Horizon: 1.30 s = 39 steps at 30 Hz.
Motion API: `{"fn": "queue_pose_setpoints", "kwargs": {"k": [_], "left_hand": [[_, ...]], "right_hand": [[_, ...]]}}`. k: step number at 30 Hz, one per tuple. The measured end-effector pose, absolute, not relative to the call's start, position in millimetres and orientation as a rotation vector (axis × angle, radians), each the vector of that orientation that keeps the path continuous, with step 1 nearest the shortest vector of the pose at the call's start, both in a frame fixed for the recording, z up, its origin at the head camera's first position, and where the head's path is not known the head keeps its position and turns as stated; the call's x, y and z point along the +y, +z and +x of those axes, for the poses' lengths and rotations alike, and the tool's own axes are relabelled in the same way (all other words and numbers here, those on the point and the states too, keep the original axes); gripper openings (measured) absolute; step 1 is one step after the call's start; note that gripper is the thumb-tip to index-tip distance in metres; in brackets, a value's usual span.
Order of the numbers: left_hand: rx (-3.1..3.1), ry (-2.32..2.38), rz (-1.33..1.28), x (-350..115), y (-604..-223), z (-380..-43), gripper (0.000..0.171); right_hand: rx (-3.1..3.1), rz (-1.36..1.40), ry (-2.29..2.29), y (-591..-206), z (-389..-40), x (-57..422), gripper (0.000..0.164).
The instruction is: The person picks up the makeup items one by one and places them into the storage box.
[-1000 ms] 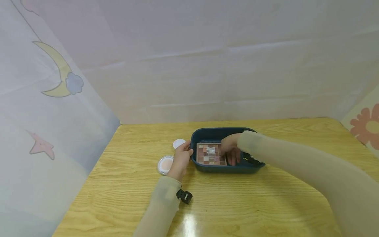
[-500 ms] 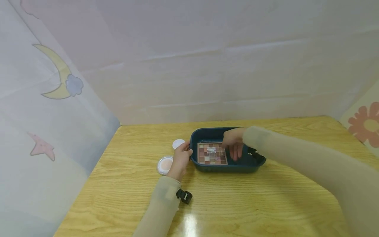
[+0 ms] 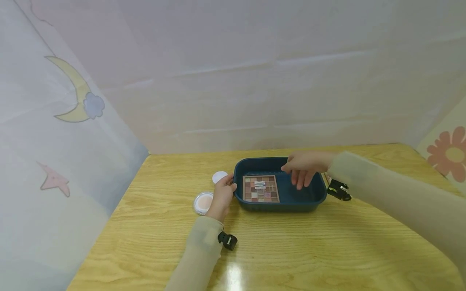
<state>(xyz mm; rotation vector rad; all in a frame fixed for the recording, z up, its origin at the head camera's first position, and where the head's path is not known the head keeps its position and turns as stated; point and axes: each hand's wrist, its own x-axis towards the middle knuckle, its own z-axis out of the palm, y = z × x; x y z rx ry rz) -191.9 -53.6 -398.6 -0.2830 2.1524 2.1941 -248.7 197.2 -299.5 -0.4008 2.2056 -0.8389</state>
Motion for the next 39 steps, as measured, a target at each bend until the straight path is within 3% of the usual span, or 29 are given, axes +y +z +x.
{"fn": "queue_pose_setpoints", "kwargs": {"k": [5,12,39], "left_hand": [[2.148,2.21,-0.286,-53.8,-400.4,-193.0,0.045],[2.139,2.211,-0.299,-53.3,-398.8,-193.5,0.044],[2.144,2.187,-0.316,-53.5,-397.0,-190.5,0.045]], "right_hand": [[2.215,-0.417,-0.946,-298.9,-242.0,209.6,0.033],[2.22,-0.435,-1.015,-303.2,-238.7,228.8,0.048],[2.338,-0.379,-1.257,-308.8,-218.3,266.2,0.051]]}}
